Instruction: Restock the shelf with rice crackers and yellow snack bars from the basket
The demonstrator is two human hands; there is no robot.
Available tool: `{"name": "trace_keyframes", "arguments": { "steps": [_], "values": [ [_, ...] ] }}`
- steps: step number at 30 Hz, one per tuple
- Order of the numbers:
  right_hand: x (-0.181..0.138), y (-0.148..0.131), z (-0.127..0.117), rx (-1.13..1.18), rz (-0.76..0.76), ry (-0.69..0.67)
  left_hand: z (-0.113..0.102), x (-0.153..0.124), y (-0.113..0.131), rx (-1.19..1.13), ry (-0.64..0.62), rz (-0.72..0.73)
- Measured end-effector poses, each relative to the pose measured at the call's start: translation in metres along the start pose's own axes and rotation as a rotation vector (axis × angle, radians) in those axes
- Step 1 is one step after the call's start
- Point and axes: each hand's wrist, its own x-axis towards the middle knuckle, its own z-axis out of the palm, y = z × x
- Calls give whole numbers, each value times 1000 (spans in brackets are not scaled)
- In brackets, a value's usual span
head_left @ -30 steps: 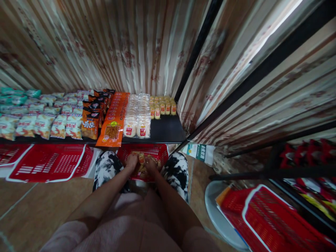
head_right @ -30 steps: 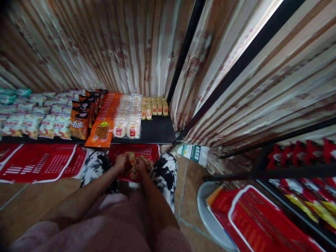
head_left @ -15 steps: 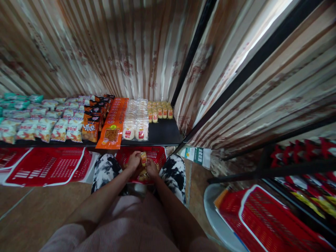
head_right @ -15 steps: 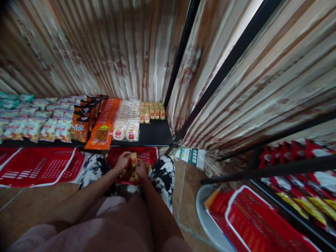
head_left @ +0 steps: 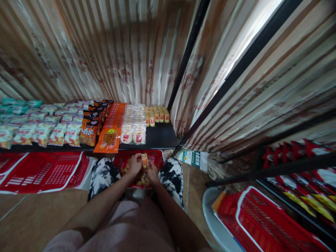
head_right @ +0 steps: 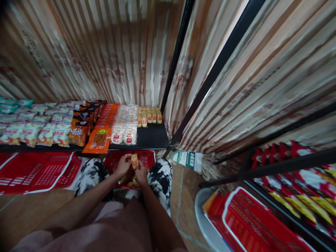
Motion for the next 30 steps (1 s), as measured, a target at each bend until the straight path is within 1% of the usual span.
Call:
{"name": "trace_keyframes", "arguments": {
  "steps": [2,5,8,13,19,23,27,30],
  "values": [
    [-1,-4,-3,-10,30,36,2,-2,4,-85,0,28],
    [-2,-11,-9,-45,48,65,5,-6,10,-204,-39,34],
    [-5,-16,-14,-52,10,102,8,-9,15,-292,-54,33],
    [-7,-17,-21,-35,-78,214,15,-10,22,-379,-21,74],
    [-8,-26,-32,-118,-124,235,22,-7,30,-417,-41,135],
    [-8,-32,-39,-186,-146,254,23,-5,36,-381,-51,137],
    [-7,-35,-45,-209,-174,278,23,-4,43,-329,-26,129],
    [-4,-37,-50,-229,-198,307,23,-3,49,-330,-30,124]
  ]
}}
